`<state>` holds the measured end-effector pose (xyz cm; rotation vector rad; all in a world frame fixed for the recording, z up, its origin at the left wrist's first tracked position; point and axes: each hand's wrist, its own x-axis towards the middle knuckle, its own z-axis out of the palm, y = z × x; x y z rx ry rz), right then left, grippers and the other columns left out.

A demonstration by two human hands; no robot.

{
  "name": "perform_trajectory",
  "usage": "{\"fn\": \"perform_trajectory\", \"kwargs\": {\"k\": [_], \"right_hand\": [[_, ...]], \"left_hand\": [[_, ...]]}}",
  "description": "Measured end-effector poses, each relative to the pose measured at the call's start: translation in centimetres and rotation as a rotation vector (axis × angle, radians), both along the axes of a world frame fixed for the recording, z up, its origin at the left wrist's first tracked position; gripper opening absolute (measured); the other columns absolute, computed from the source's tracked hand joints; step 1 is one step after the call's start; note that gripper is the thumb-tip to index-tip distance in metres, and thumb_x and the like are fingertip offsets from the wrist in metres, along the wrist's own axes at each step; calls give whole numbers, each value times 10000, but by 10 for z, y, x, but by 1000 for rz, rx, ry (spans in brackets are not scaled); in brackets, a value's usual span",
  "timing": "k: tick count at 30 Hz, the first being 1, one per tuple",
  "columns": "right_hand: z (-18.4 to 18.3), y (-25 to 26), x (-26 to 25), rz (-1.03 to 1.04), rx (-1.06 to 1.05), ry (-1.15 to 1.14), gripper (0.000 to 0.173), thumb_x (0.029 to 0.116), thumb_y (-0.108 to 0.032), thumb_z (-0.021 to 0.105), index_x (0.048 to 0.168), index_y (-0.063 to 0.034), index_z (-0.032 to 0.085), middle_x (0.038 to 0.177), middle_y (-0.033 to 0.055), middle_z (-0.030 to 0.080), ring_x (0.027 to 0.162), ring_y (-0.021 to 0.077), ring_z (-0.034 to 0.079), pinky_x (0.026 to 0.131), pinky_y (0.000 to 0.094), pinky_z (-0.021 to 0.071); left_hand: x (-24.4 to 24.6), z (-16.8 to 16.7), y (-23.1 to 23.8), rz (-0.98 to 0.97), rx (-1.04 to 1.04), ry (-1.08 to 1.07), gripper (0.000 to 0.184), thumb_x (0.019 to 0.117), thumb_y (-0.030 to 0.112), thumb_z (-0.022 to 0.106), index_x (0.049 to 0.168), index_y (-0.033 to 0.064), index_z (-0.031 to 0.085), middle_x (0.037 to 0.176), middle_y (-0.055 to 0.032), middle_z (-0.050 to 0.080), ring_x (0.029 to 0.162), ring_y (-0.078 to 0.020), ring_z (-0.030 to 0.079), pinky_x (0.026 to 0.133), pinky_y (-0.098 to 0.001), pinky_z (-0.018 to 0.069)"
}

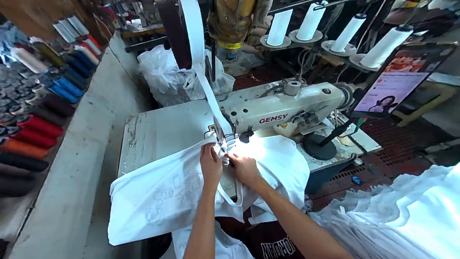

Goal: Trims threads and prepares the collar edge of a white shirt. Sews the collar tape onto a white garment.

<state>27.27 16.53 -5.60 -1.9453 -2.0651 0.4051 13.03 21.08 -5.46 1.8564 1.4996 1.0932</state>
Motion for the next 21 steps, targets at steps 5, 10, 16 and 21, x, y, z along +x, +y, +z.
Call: {"fn": "perform_trajectory", "kwargs": {"k": [5,10,16,21], "right_hand": [[-21,14,38,182,154,80,348,886,-219,640,1222,-186,724,1005,115,750,857,344,722,686,588,541],[-18,1,35,181,137,7,443,883,-157,628,1305,-262,711,1044,134,762,860,372,726,695,596,535],[-5,5,25,187,-29,-143,555,940,-173,543,1477,-309,569,1088,159,735,897,383,707,717,583,522],[8,18,10,134,-124,-65,432,954,-175,542,1374,-153,646,1174,167,725,1076,385,694,852,621,520]], "left_hand": [[-13,-24,-29,-65,-13,-17,295,1045,104,461,1222,-47,641,1053,-130,714,907,-179,708,842,-345,597],[-10,-31,-41,-69,188,410,300,1001,166,539,1189,75,753,1190,-160,675,1102,-323,646,951,-421,548],[-3,-27,-38,-91,122,551,371,1017,204,502,1323,142,703,1273,-161,644,1150,-313,626,991,-431,519],[1,-19,-20,-56,103,652,373,974,186,540,1310,176,703,1369,-84,624,1219,-296,602,988,-541,440]]}}
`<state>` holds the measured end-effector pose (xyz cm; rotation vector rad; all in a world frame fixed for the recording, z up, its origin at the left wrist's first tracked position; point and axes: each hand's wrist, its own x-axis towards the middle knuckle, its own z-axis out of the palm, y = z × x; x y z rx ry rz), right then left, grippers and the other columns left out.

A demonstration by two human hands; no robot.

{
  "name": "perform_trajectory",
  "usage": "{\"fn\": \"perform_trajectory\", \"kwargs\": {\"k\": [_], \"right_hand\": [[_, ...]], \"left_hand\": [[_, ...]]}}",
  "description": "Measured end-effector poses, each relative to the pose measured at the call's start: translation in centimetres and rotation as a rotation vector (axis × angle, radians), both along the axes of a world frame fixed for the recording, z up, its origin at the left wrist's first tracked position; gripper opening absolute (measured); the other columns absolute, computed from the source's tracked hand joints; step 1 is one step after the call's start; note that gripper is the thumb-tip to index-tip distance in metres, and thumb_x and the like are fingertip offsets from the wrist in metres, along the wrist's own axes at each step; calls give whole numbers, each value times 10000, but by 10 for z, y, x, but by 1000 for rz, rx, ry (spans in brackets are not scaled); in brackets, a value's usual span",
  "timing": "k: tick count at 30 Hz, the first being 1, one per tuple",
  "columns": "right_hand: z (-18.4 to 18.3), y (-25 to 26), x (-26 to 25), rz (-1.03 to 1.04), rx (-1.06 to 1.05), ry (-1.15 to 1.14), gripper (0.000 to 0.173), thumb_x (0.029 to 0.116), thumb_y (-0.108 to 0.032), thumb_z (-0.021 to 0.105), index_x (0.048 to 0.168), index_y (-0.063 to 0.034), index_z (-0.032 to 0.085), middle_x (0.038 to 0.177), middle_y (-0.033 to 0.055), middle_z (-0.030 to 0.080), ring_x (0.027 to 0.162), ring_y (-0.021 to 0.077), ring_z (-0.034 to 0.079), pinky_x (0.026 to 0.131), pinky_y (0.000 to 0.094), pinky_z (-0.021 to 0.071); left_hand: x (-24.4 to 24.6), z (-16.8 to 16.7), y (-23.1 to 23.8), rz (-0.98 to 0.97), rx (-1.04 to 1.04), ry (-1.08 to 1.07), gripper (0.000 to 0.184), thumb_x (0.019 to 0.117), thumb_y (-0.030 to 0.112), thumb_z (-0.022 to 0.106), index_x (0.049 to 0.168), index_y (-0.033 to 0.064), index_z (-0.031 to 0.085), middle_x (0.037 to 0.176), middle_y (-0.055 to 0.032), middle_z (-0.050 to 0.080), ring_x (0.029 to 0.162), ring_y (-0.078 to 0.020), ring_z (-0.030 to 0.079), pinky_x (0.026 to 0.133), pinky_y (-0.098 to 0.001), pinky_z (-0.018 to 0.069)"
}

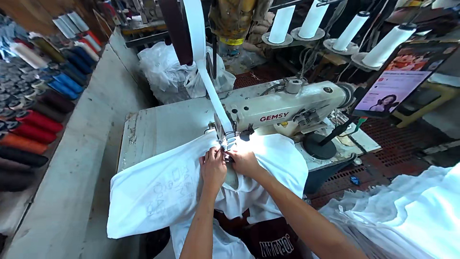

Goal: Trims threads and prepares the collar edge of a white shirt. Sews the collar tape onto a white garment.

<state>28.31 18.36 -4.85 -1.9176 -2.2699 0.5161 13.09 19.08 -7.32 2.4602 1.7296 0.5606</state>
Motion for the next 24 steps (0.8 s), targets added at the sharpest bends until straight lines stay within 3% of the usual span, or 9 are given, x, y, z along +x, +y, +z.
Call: {"fn": "perform_trajectory", "kwargs": {"k": [2,5,7,11,16,18,20,22,24], "right_hand": [[12,4,-9,-48,-116,57,391,1002,-228,510,1346,-97,643,1248,180,694,1195,380,646,955,627,489],[15,2,-17,-106,-121,86,389,1031,-281,481,1324,-100,660,1261,177,686,1201,366,644,966,605,495],[12,-4,-20,-136,-85,46,384,1020,-287,492,1320,-119,663,1224,185,694,1163,374,660,930,597,516],[3,-12,-23,-153,34,-60,389,975,-293,539,1312,-153,673,1122,187,724,1035,388,704,805,590,541],[-22,-14,-10,-57,288,-58,377,905,-289,599,1258,-215,708,1216,192,688,962,383,714,674,553,564],[-29,-7,1,16,323,-35,380,902,-289,595,1258,-231,714,1189,176,699,969,372,714,692,555,562],[-34,7,16,84,387,40,336,885,-281,622,1177,-201,768,1106,157,745,965,363,727,745,581,566],[-24,16,24,94,332,75,285,890,-292,652,1103,-157,787,1197,180,723,1075,384,700,869,611,542],[-10,7,21,38,280,63,275,911,-284,655,1121,-163,784,1272,188,695,1094,388,696,866,601,549]], "left_hand": [[-2,5,13,-16,-69,22,446,937,172,572,1374,185,662,1454,-68,575,1295,-304,556,1050,-575,390],[-6,9,32,-36,-165,13,400,1040,277,459,1388,206,643,1516,-45,520,1389,-285,474,1131,-563,318],[-12,6,37,-62,-177,25,420,1057,333,417,1409,230,622,1536,-27,499,1414,-267,449,1160,-542,299],[-20,-4,12,-126,-119,55,524,965,291,529,1486,245,550,1564,-57,471,1418,-295,447,1158,-566,301],[-23,2,-23,-133,-161,53,399,1042,344,426,1322,228,685,1575,-59,470,1432,-295,444,1172,-549,292],[-22,3,-24,-125,-175,73,397,1046,343,410,1315,246,685,1586,-58,453,1439,-306,428,1166,-563,281],[-20,4,-22,-128,-190,75,399,1058,353,389,1313,258,681,1600,-59,434,1452,-328,405,1155,-589,271],[-19,7,-21,-134,-214,77,407,1072,367,370,1332,272,669,1615,-56,415,1471,-345,376,1151,-615,253],[-17,8,-20,-138,-218,68,402,1071,368,386,1351,277,660,1616,-57,414,1479,-355,362,1142,-642,248]]}}
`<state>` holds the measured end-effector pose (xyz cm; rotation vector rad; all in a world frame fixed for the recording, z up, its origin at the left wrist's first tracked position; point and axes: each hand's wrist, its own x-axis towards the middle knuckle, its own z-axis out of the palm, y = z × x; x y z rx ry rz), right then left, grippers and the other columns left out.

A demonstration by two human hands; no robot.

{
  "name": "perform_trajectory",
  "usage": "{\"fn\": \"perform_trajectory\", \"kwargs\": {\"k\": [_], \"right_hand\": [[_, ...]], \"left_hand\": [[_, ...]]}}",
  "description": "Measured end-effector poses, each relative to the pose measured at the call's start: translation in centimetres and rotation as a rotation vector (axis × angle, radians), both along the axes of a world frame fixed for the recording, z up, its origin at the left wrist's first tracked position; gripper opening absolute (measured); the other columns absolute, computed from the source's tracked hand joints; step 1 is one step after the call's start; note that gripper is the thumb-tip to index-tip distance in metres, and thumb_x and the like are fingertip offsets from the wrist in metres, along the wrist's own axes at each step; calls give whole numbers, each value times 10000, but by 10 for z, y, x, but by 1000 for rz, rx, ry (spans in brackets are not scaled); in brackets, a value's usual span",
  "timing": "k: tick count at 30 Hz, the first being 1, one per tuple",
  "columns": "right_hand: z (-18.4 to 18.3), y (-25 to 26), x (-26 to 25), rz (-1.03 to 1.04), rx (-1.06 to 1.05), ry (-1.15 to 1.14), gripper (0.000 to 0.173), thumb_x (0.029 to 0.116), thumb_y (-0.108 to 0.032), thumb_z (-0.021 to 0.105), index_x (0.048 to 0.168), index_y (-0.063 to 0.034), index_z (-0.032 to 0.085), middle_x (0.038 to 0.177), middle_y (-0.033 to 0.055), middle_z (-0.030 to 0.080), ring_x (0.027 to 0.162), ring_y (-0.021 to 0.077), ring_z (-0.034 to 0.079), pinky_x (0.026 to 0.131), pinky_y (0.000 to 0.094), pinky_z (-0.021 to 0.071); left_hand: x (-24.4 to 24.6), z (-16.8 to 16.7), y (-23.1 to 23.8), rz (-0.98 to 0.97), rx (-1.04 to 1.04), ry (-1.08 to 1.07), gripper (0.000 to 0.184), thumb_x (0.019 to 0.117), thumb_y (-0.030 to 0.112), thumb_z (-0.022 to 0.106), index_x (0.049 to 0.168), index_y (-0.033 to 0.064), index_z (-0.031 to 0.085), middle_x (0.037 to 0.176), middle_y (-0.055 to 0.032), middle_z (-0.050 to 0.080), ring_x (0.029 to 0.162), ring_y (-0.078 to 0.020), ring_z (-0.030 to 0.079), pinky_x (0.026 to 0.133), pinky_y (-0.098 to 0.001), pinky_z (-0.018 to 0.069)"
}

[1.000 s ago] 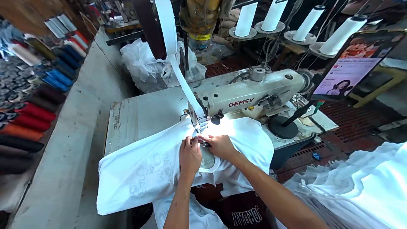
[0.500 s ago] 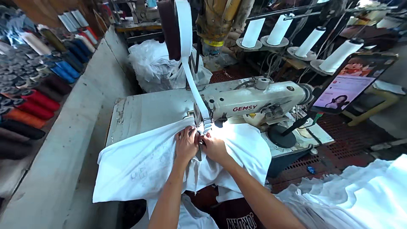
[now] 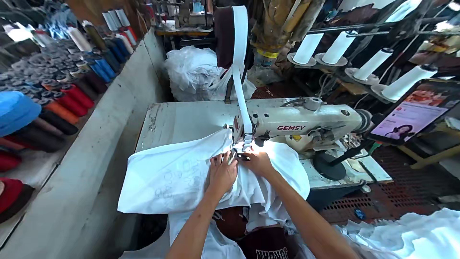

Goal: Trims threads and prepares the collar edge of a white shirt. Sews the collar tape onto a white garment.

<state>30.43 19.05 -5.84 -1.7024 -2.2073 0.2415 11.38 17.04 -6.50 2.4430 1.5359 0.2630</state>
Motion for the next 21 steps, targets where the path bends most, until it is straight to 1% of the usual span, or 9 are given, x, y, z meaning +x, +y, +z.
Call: {"fn": "perform_trajectory", "kwargs": {"k": [2,4,6,9,11,13,14,17,21], "right_hand": [[16,-32,-13,-75,-77,32,297,943,-236,647,1214,-195,760,1315,158,660,1083,370,685,849,584,568],[20,-73,-23,-118,-142,77,315,921,-224,653,1216,-183,752,1164,136,700,928,331,715,748,567,586],[12,-92,-13,-195,-220,68,396,908,-248,663,1297,-197,713,1109,140,700,899,342,705,735,586,569],[3,-71,27,-344,-158,19,349,928,-183,628,1256,-83,693,1155,184,709,993,397,709,782,639,549],[25,-53,30,-378,-284,-48,359,996,-157,538,1318,-33,637,1270,199,661,1104,409,675,867,633,531],[46,-46,9,-335,-334,-38,355,1002,-151,523,1319,-56,651,1283,199,657,1099,415,674,874,638,530],[49,-47,-6,-288,-344,-8,386,1010,-158,514,1370,-92,639,1304,193,658,1108,410,677,891,634,533],[35,-49,-47,-200,-393,93,474,1007,-194,494,1473,-146,566,1327,160,652,1128,358,671,920,582,535],[18,-46,-66,-293,-316,-45,528,960,-208,551,1487,-190,556,1325,140,677,1036,373,710,812,593,548]], "left_hand": [[0,0,2,-4,0,-10,400,1069,375,404,1360,269,657,1612,-72,418,1481,-366,358,1134,-662,258],[0,1,2,0,-35,0,401,1052,349,421,1374,266,645,1629,-75,388,1492,-363,336,1141,-655,242],[-1,0,2,11,-25,-2,410,1044,339,411,1370,268,649,1623,-74,398,1490,-358,339,1144,-644,236],[0,2,0,15,-48,22,422,1056,355,390,1380,252,639,1629,-84,386,1504,-359,315,1154,-650,213],[3,5,-1,18,-62,31,431,1055,356,382,1386,241,633,1637,-86,373,1511,-357,306,1160,-654,195],[3,4,-1,28,-33,2,424,1051,353,389,1360,231,653,1617,-90,404,1495,-358,336,1156,-659,212],[2,1,-1,32,-1,-23,418,1052,361,393,1337,229,670,1595,-94,434,1478,-361,364,1147,-664,232],[1,1,-1,23,1,-40,385,1034,310,453,1353,250,661,1583,-100,448,1470,-376,371,1132,-677,241],[-4,5,4,0,-62,24,444,984,313,535,1421,296,611,1625,-64,386,1495,-349,320,1143,-658,218]]}}
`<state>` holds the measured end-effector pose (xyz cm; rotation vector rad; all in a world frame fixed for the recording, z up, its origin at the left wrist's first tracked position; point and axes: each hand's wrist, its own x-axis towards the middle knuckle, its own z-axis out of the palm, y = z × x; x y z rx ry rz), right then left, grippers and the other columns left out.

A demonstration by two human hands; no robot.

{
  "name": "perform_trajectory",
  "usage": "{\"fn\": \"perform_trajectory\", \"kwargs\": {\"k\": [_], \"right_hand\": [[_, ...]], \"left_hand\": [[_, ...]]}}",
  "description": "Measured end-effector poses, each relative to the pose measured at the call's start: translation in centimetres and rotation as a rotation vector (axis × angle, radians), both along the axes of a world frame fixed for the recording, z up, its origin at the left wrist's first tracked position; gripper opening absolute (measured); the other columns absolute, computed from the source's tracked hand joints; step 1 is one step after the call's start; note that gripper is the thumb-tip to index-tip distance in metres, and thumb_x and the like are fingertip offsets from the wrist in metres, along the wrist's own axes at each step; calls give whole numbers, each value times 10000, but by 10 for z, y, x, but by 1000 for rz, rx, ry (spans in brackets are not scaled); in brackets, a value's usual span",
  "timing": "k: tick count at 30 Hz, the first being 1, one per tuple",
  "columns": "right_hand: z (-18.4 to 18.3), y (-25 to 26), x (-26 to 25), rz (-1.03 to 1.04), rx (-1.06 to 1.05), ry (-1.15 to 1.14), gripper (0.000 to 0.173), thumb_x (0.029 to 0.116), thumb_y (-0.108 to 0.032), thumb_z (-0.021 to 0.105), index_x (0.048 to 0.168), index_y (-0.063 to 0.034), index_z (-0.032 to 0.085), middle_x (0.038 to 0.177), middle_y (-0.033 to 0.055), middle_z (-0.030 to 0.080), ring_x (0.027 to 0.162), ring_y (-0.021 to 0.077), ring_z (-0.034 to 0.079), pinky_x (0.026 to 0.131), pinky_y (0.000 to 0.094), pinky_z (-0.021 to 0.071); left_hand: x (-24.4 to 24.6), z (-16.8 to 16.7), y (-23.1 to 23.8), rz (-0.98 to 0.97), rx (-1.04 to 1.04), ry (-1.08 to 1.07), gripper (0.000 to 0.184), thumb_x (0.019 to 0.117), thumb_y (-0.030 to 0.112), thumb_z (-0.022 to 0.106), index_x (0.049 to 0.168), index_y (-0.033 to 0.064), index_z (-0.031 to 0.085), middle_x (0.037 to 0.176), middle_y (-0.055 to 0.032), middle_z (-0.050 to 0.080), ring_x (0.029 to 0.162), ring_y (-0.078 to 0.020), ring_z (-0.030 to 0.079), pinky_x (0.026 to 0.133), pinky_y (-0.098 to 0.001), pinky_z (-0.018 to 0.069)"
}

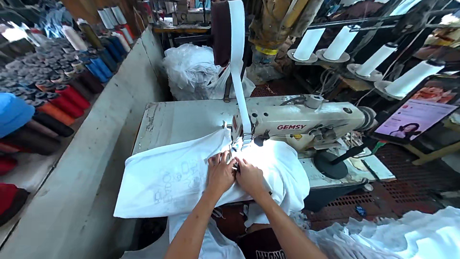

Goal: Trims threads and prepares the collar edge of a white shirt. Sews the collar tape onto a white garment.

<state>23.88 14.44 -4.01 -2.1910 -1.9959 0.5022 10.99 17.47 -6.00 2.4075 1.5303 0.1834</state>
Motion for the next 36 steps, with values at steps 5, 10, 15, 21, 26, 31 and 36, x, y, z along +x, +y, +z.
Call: {"fn": "perform_trajectory", "kwargs": {"k": [5,10,15,21,26,31,36], "right_hand": [[-17,8,18,123,139,-39,489,909,-177,596,1396,-197,637,1143,116,747,925,364,730,721,586,548],[-24,29,41,268,223,-5,450,901,-179,611,1346,-186,677,1104,123,759,930,362,736,737,595,550],[-36,45,55,330,338,18,331,941,-236,600,1216,-118,740,1095,138,758,995,363,732,800,600,560],[-43,33,60,342,459,45,333,910,-168,629,1220,-197,748,1033,105,775,841,343,751,663,577,578],[-35,25,54,265,384,-50,463,879,-110,609,1312,-230,723,1040,109,777,827,360,745,657,584,562],[-24,30,38,231,253,-94,406,915,-155,601,1308,-154,699,1067,135,762,902,371,741,699,591,559],[-3,35,6,172,-41,-167,426,1010,-157,502,1422,-60,553,1255,200,677,1120,388,682,866,593,545]], "left_hand": [[-1,-3,4,26,69,-40,344,954,307,567,1275,277,689,1559,-48,474,1455,-323,392,1129,-636,257],[6,-5,10,39,167,-75,369,929,369,594,1267,272,707,1487,-65,547,1407,-323,451,1119,-618,289],[34,11,10,236,102,-22,404,919,276,616,1313,245,701,1422,-136,572,1343,-366,486,1088,-626,312],[36,-3,9,365,151,-86,349,1026,300,489,1288,191,692,1317,-145,640,1225,-357,586,1024,-602,387],[30,-10,10,263,247,-78,353,1035,297,457,1257,206,716,1226,-153,659,1152,-363,606,976,-595,404],[7,-6,31,90,214,-108,353,1021,352,484,1228,215,734,1226,-131,657,1184,-343,588,998,-579,405],[-22,-14,85,-143,185,-196,362,1051,429,486,1204,228,745,1285,-111,654,1266,-302,568,1055,-545,410]]}}
